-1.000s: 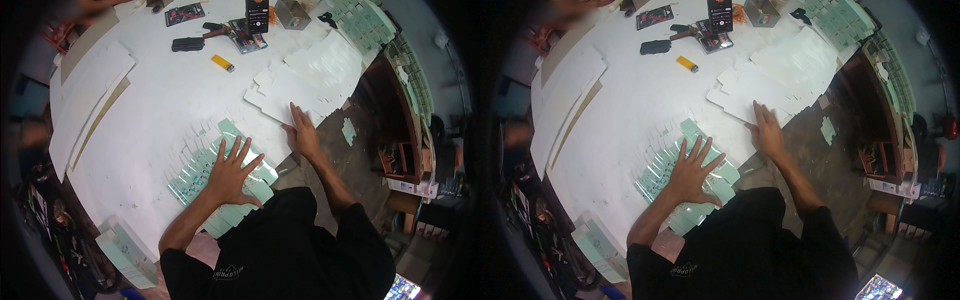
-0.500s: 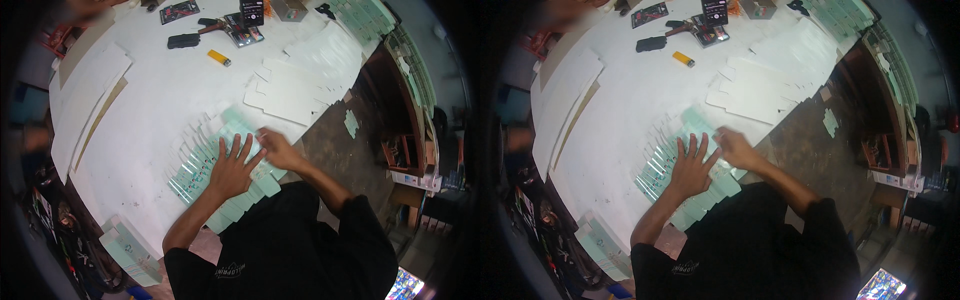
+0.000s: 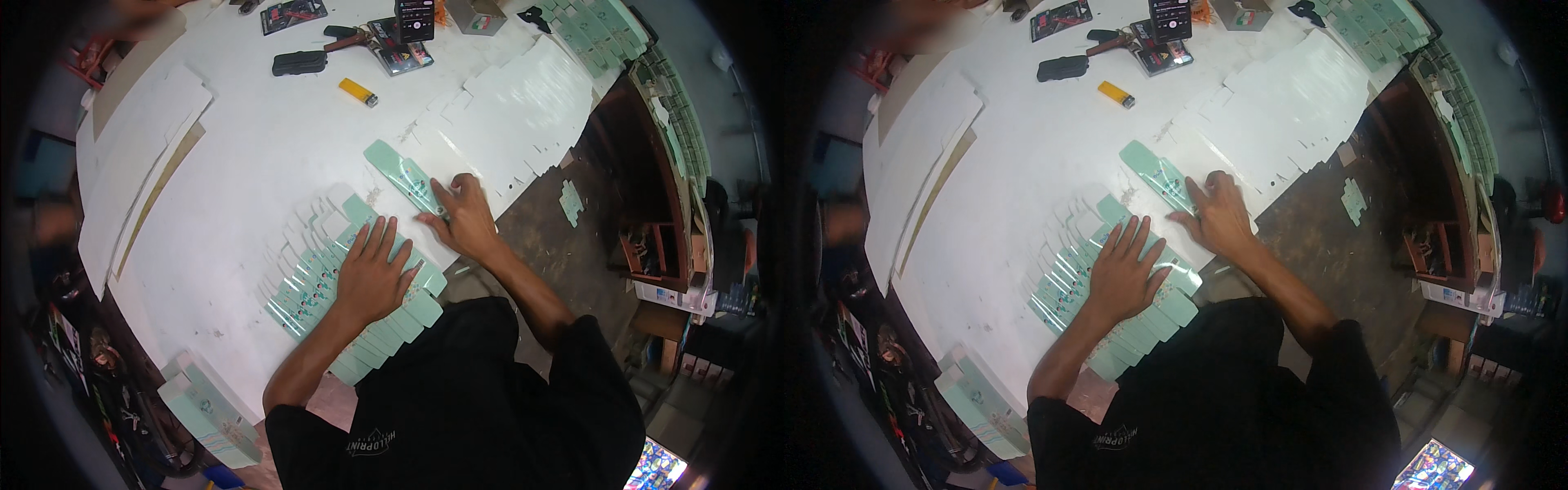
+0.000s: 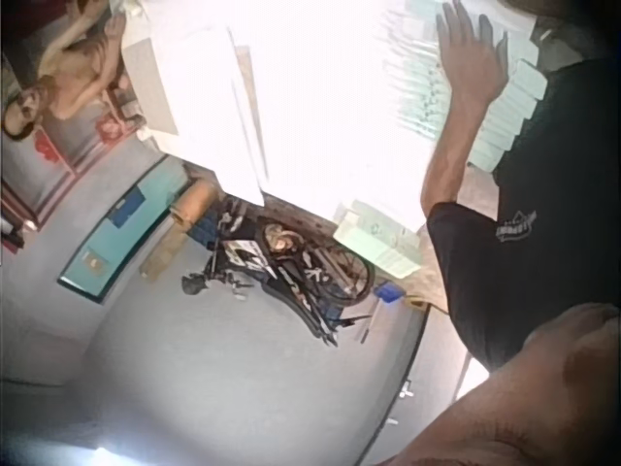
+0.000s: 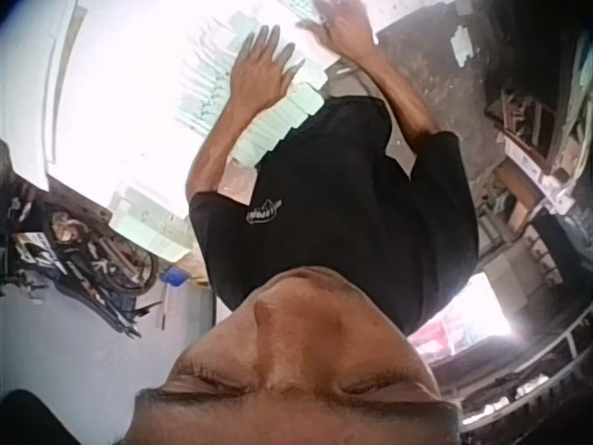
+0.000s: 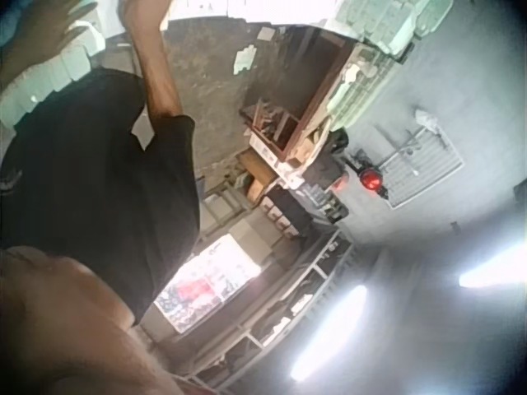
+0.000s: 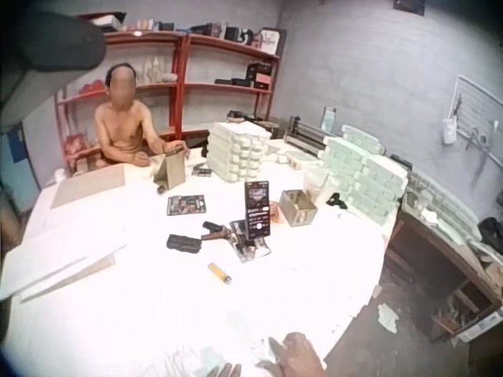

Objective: The person gathers and aligns a stack of light green paper sheets on a white table, then separates and restacks them. The person also moves white paper sheets aside and handles a small box on the table.

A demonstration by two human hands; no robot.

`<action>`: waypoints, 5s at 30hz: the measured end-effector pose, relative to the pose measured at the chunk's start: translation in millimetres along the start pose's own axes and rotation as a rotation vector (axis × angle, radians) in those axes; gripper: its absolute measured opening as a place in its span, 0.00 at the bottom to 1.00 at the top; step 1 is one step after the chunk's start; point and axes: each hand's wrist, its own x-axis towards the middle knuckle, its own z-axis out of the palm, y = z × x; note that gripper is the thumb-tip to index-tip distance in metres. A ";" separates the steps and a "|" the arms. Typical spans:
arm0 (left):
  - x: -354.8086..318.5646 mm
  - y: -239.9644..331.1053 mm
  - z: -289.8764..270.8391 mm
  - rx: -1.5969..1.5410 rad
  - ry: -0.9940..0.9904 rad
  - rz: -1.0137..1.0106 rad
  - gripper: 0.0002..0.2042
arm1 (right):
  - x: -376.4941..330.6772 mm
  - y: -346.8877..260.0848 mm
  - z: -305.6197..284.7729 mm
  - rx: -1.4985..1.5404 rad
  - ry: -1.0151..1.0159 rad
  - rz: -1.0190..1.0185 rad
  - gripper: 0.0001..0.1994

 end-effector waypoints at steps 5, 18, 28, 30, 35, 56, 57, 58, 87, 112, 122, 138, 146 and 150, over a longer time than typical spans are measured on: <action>4.9 6.4 -16.1 0.046 -0.043 -0.007 0.36 | 7.3 -28.0 -10.4 0.460 -0.075 0.311 0.16; 0.9 8.5 -9.2 0.020 -0.065 -0.038 0.28 | -2.5 34.0 -18.1 0.293 -0.087 0.276 0.25; 6.0 9.1 -23.9 0.074 -0.066 0.014 0.36 | -17.7 -2.8 6.0 0.571 -0.208 0.128 0.23; 7.8 12.7 -28.1 0.120 -0.172 0.028 0.40 | -22.2 -15.5 13.1 0.812 -0.419 0.214 0.22; 5.9 0.8 -25.1 0.054 -0.309 0.071 0.45 | 4.6 -27.0 -16.4 0.496 -0.631 0.342 0.08; 17.4 1.4 -12.4 0.092 -0.292 0.130 0.46 | -20.4 -16.1 14.2 0.508 -0.429 0.345 0.15; 18.0 -1.3 -9.3 0.087 -0.299 0.160 0.48 | -13.8 -5.5 3.9 0.448 -0.415 0.312 0.14; 21.3 4.7 -23.4 -0.043 -0.319 0.095 0.53 | -8.8 6.1 -3.6 0.394 -0.399 0.285 0.13; 44.5 8.2 -1.1 -0.031 -0.092 0.110 0.31 | 0.7 62.6 -31.7 0.265 0.088 0.251 0.26; 35.7 9.1 -7.4 -0.020 -0.016 0.090 0.28 | 30.0 32.1 9.6 -0.241 -0.159 0.085 0.32; 38.7 11.0 -7.0 -0.050 -0.001 0.099 0.29 | 39.4 20.7 8.9 -0.550 -0.331 0.028 0.29; 41.3 12.4 -18.2 -0.041 -0.226 0.139 0.40 | 12.3 131.5 -37.0 -0.253 0.121 -0.032 0.16; 39.3 10.8 -7.9 -0.072 -0.091 0.071 0.25 | 21.1 57.4 -28.5 -0.157 -0.125 -0.052 0.23; 41.9 13.0 -10.4 -0.074 -0.075 0.043 0.29 | 17.3 41.2 -18.4 0.071 -0.212 0.093 0.22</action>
